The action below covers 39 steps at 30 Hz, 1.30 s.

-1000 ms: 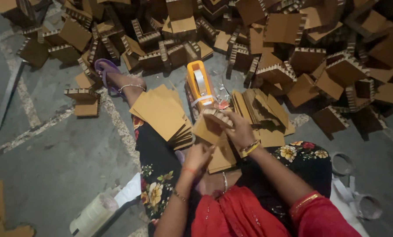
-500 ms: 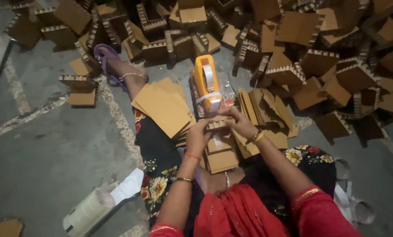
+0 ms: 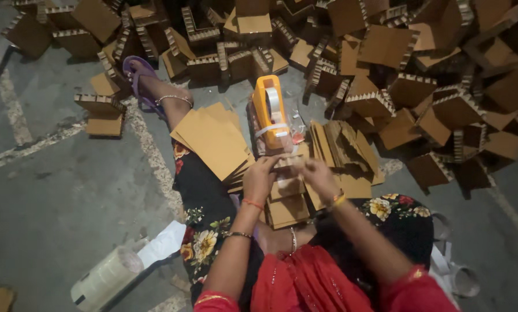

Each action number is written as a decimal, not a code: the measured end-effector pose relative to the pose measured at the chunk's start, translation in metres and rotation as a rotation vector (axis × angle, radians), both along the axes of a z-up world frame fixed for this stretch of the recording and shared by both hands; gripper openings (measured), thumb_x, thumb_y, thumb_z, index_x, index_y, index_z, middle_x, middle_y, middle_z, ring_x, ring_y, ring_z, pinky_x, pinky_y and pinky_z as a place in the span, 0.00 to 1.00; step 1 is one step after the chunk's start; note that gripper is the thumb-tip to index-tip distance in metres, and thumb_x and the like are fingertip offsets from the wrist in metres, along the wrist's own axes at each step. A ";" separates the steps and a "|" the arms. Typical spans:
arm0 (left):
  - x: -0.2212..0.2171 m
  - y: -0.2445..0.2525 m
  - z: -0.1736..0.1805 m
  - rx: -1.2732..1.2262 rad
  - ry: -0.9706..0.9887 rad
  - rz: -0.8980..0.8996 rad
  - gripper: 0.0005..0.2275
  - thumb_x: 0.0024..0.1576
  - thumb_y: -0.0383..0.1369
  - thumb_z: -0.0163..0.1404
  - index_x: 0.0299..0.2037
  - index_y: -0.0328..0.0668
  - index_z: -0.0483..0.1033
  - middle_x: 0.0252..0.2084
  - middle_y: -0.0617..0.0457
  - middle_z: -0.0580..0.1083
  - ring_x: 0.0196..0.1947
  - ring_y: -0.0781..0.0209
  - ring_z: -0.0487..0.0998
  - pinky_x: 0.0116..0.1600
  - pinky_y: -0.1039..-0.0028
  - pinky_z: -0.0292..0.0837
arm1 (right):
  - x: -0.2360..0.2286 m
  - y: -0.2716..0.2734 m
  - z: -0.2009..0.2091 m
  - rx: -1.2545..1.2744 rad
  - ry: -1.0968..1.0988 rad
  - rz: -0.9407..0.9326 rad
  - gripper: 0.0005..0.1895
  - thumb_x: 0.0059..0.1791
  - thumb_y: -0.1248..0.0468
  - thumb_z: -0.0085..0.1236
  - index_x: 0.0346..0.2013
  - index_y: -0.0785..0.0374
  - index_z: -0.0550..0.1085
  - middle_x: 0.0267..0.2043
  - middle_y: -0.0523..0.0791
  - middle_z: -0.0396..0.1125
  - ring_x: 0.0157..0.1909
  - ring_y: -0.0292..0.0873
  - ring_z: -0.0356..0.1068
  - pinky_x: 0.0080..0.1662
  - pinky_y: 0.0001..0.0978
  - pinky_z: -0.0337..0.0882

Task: The person sits on the floor and assembles small cardboard boxes by folding the flaps and securing them with clear tape from a handheld dispenser. They repeatedly pick up flat cardboard pieces, fold them into box shapes, apply tape, and place the finished boxes aside.

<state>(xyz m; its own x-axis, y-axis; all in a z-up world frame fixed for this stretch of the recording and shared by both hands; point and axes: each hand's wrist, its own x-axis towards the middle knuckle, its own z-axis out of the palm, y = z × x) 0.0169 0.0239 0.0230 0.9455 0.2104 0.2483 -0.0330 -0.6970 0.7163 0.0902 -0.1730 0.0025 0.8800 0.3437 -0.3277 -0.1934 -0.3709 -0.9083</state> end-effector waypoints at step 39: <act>-0.017 -0.019 0.042 0.126 -0.162 -0.177 0.25 0.45 0.27 0.60 0.56 0.45 0.75 0.44 0.51 0.76 0.50 0.51 0.75 0.58 0.55 0.63 | 0.004 -0.023 0.025 -0.161 -0.823 0.361 0.25 0.39 0.61 0.73 0.49 0.61 0.77 0.47 0.47 0.73 0.49 0.49 0.73 0.52 0.36 0.72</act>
